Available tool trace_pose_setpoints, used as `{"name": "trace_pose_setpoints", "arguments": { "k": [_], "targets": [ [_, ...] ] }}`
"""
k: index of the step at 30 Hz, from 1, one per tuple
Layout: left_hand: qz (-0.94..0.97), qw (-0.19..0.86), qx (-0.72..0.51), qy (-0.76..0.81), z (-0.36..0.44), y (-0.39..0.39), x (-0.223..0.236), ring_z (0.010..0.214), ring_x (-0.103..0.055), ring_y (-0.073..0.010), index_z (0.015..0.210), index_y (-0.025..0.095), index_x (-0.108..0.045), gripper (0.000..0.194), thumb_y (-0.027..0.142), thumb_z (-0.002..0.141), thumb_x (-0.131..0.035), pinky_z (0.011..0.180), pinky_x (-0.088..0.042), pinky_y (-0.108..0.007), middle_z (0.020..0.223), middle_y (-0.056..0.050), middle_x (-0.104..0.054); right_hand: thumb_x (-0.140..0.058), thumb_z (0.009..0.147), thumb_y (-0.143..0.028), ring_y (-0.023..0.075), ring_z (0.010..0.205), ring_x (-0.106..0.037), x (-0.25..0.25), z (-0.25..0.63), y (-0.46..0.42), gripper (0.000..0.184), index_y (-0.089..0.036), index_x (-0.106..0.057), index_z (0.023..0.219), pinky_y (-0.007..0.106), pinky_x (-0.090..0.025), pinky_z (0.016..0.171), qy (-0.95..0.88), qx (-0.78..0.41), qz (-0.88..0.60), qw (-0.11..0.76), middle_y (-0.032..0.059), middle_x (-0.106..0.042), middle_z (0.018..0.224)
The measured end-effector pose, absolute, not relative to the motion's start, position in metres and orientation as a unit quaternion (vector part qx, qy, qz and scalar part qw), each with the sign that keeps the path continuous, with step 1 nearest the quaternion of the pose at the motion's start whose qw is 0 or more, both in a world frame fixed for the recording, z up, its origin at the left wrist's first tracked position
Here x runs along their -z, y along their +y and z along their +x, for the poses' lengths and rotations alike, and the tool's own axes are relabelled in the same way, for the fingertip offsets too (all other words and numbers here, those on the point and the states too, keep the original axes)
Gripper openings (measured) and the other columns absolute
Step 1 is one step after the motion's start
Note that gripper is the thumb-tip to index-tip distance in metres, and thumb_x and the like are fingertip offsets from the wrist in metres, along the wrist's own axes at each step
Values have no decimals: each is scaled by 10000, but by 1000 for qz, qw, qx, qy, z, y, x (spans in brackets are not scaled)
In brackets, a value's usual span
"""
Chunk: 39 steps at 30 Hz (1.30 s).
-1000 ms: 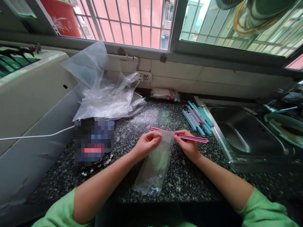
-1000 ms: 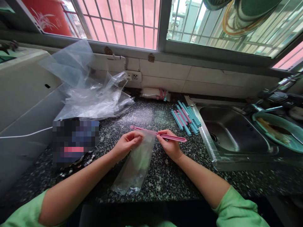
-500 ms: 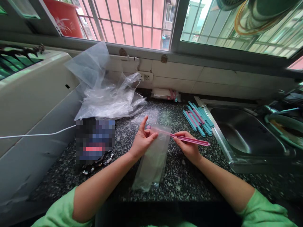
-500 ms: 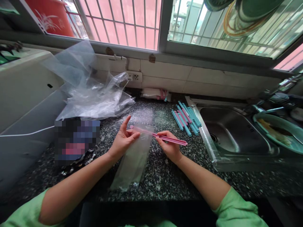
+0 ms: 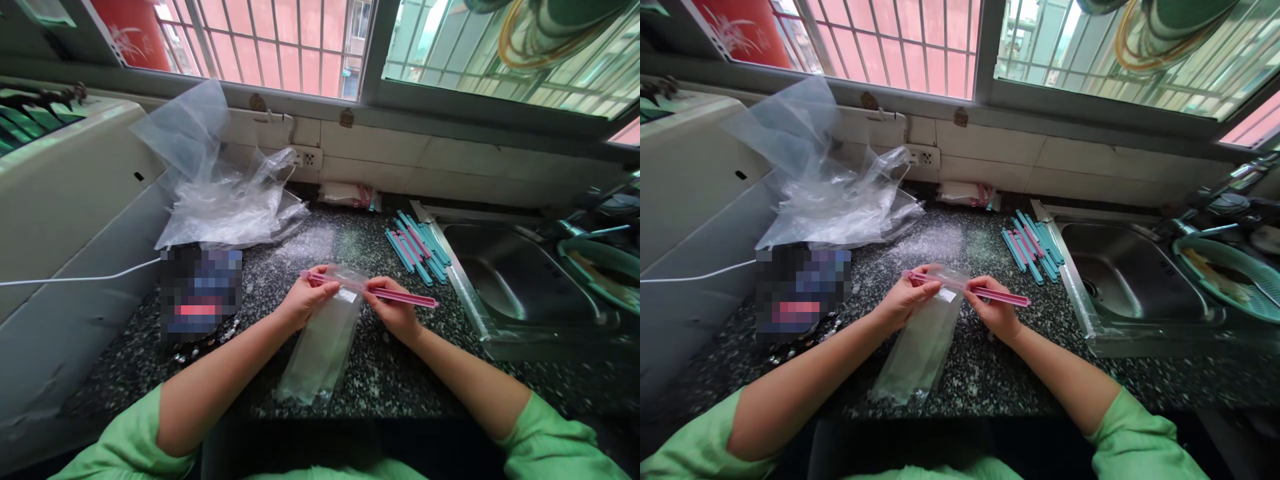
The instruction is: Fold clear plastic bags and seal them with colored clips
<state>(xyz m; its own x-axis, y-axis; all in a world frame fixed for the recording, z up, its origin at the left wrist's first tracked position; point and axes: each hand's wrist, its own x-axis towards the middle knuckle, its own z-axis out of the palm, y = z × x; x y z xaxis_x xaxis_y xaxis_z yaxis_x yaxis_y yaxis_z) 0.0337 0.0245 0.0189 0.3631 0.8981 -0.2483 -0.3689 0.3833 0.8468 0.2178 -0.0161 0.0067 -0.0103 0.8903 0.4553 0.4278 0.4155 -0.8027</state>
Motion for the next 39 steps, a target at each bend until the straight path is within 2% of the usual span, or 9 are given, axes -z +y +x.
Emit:
{"name": "trace_pose_setpoints", "arguments": {
  "k": [3,8,12,18,23,29,34,39],
  "targets": [
    [380,732,-414,385,34,26,-15,543,-464,-65,691,118,-591,430,371,438,-831,534,-323,-195,599,28,-552,-626,780,-279,121,637,-618,-5,218,-16,93,-196,-599,811,244,-527,612,-682,-225,-486,498,3,-662,731],
    [385,719,-402,415,32,28,-14,468,-347,-49,551,143,-502,446,460,441,-797,462,-233,-202,501,60,-445,-625,777,-228,119,666,-627,-5,219,-15,77,-203,-596,844,242,-532,644,-688,-233,-482,491,-1,-663,764],
    [378,715,-415,417,32,28,-13,476,-339,-52,552,156,-476,443,450,450,-791,458,-224,-204,510,65,-421,-635,765,-208,126,731,-628,-3,219,-14,143,-208,-580,898,254,-535,691,-689,-218,-474,504,9,-645,823],
    [405,691,-426,420,32,28,-15,478,-316,-53,536,160,-462,441,459,451,-776,468,-215,-213,501,69,-399,-615,785,-178,125,748,-613,0,218,-16,106,-215,-580,879,249,-529,689,-702,-148,-445,536,8,-620,807],
    [418,670,-432,436,33,27,-17,482,-304,-56,536,175,-422,456,474,463,-759,487,-217,-219,500,76,-377,-601,797,-149,130,734,-613,-2,220,-15,104,-207,-600,882,266,-530,680,-744,-111,-390,531,12,-635,784],
    [430,657,-437,439,34,27,-15,489,-286,-55,533,181,-395,481,494,461,-754,494,-204,-223,506,76,-358,-615,784,-140,138,786,-618,-3,221,-15,209,-217,-623,978,272,-533,694,-760,-70,-388,516,39,-631,881],
    [441,657,-430,434,34,26,-15,496,-289,-59,538,182,-395,473,498,487,-743,499,-208,-226,514,69,-359,-591,800,-176,143,731,-623,-4,222,-16,229,-251,-574,1015,299,-542,679,-761,-56,-388,518,20,-653,825],
    [470,651,-423,421,33,26,-13,492,-270,-59,511,180,-400,452,485,511,-733,492,-186,-230,499,65,-336,-590,796,-143,140,776,-625,-6,224,-16,265,-263,-588,1033,281,-545,669,-796,-28,-369,479,34,-650,865]
  ]
}}
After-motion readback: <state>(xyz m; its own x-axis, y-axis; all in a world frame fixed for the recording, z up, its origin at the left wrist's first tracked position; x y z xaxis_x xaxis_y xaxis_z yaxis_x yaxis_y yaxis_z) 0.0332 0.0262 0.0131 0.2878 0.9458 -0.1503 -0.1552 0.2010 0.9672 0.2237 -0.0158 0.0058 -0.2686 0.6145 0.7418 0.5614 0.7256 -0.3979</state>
